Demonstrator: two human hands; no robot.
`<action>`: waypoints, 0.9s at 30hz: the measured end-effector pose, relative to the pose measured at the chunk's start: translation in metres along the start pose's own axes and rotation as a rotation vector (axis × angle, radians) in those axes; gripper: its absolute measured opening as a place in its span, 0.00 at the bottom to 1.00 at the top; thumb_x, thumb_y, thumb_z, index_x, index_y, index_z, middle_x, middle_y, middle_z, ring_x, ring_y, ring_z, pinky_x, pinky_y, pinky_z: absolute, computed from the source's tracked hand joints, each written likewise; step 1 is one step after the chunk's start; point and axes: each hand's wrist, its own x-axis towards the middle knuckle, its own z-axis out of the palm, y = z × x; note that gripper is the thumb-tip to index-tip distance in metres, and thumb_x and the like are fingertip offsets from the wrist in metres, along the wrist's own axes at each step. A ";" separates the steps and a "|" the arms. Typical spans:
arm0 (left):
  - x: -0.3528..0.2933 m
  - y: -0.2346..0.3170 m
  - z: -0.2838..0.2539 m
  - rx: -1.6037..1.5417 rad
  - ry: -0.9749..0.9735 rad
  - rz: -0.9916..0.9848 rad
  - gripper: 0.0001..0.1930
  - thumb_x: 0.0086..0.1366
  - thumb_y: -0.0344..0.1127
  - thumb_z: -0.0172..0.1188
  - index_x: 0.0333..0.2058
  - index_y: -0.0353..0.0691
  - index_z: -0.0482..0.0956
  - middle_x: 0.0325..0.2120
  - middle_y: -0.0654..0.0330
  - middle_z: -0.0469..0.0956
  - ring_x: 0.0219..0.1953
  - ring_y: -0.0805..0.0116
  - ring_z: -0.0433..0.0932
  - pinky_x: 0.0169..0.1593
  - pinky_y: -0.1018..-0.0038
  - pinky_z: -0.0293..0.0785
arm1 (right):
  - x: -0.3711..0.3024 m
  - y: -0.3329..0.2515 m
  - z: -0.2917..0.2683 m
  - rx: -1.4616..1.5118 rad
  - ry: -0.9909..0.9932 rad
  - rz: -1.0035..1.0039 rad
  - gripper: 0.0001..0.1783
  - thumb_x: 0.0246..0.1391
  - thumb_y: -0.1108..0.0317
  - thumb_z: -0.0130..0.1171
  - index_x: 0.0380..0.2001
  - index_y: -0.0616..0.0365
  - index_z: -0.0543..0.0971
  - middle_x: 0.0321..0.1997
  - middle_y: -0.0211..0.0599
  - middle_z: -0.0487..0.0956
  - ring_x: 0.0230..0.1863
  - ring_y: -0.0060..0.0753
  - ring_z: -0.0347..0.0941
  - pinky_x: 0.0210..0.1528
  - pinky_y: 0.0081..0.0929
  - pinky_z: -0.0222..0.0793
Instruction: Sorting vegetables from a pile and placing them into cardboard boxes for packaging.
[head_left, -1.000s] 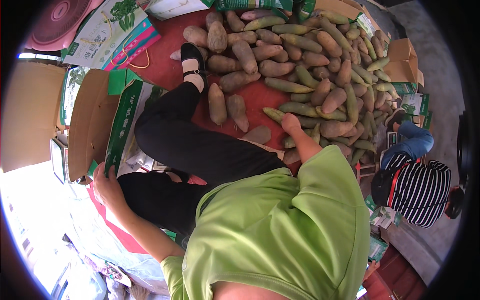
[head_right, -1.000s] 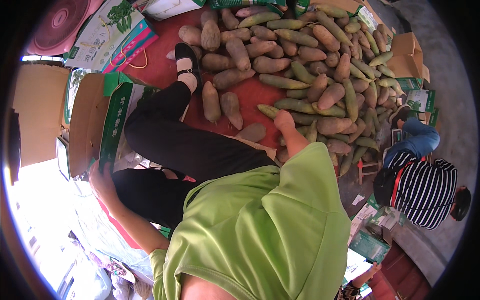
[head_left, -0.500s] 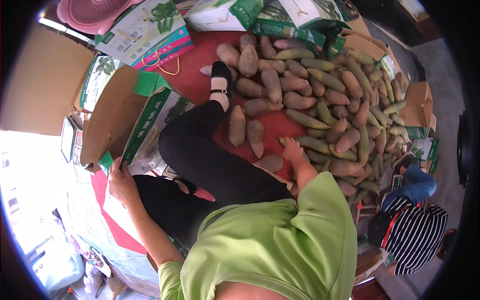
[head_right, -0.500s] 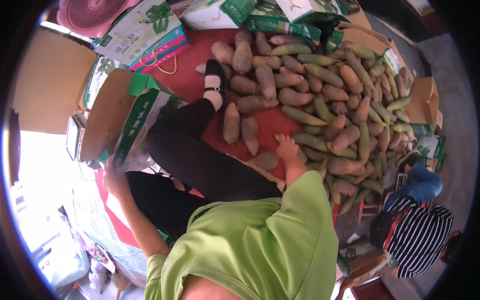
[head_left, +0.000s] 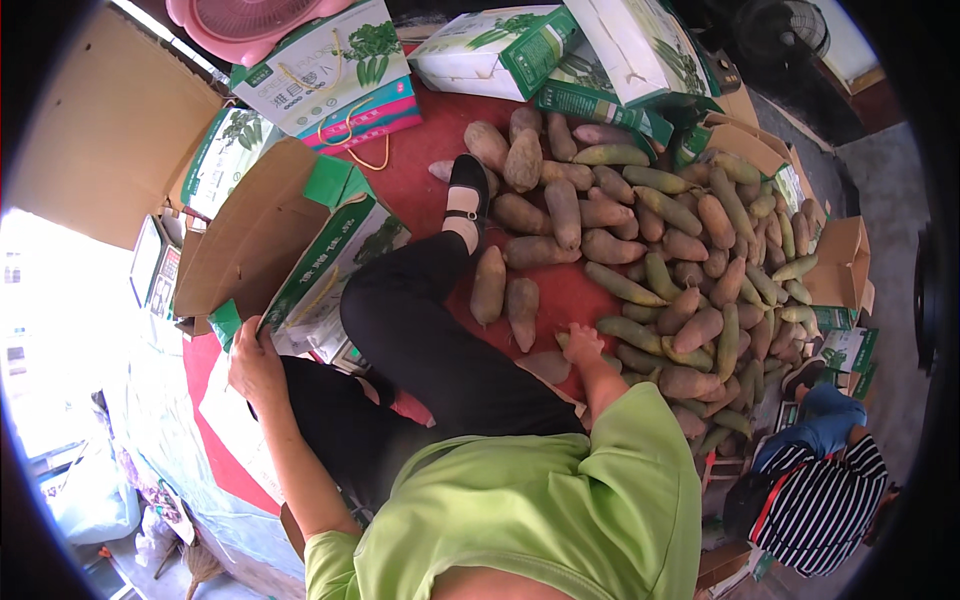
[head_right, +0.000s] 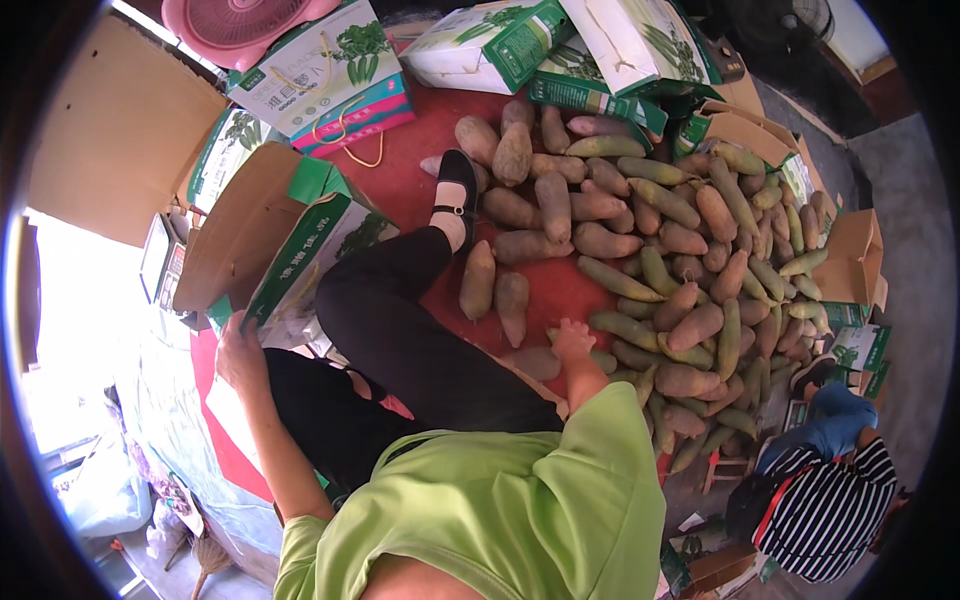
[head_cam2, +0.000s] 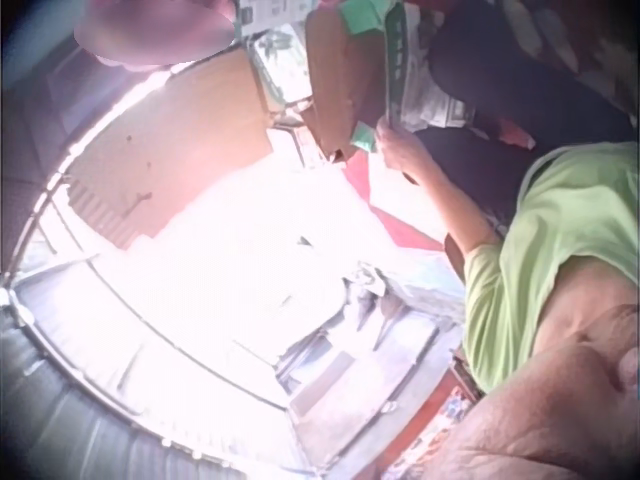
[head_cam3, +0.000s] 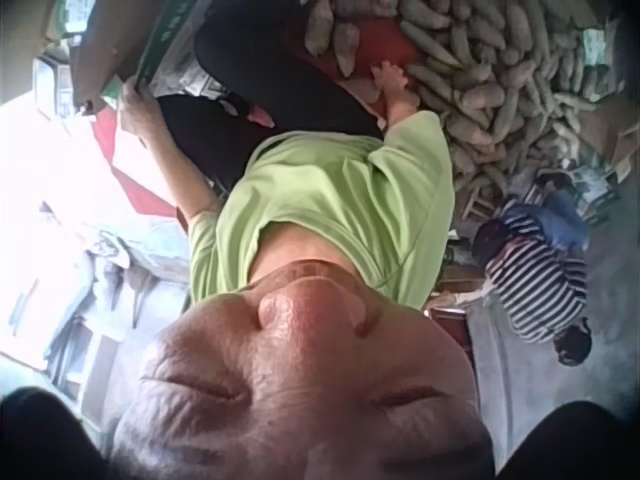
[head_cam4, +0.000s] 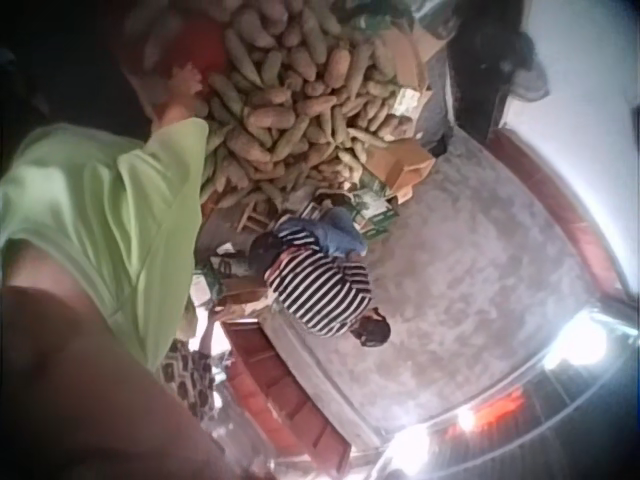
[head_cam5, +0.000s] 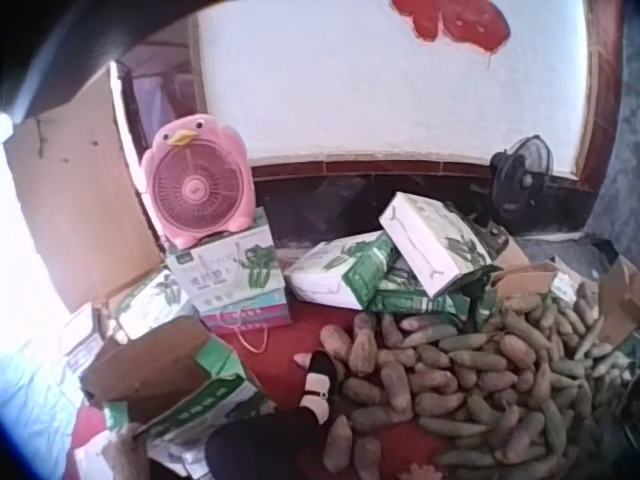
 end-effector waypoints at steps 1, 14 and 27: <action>0.000 -0.001 0.001 -0.007 0.013 0.024 0.08 0.60 0.38 0.55 0.38 0.49 0.76 0.34 0.62 0.78 0.36 0.57 0.78 0.35 0.64 0.72 | -0.001 0.001 -0.002 -0.004 0.006 -0.005 0.26 0.48 0.66 0.53 0.53 0.48 0.65 0.58 0.41 0.65 0.63 0.47 0.58 0.58 0.46 0.60; -0.001 0.003 -0.004 -0.075 0.022 0.007 0.06 0.57 0.35 0.58 0.35 0.49 0.77 0.29 0.62 0.77 0.35 0.58 0.77 0.37 0.65 0.72 | -0.014 0.008 -0.020 0.223 0.141 -0.118 0.29 0.41 0.66 0.65 0.48 0.53 0.67 0.49 0.46 0.74 0.54 0.48 0.69 0.52 0.41 0.66; -0.001 0.003 -0.008 -0.076 -0.001 0.012 0.06 0.58 0.34 0.56 0.35 0.47 0.77 0.30 0.61 0.78 0.36 0.58 0.77 0.39 0.65 0.71 | -0.098 -0.137 -0.219 1.236 0.511 -1.009 0.28 0.47 0.79 0.59 0.53 0.61 0.65 0.46 0.33 0.72 0.48 0.24 0.69 0.50 0.23 0.66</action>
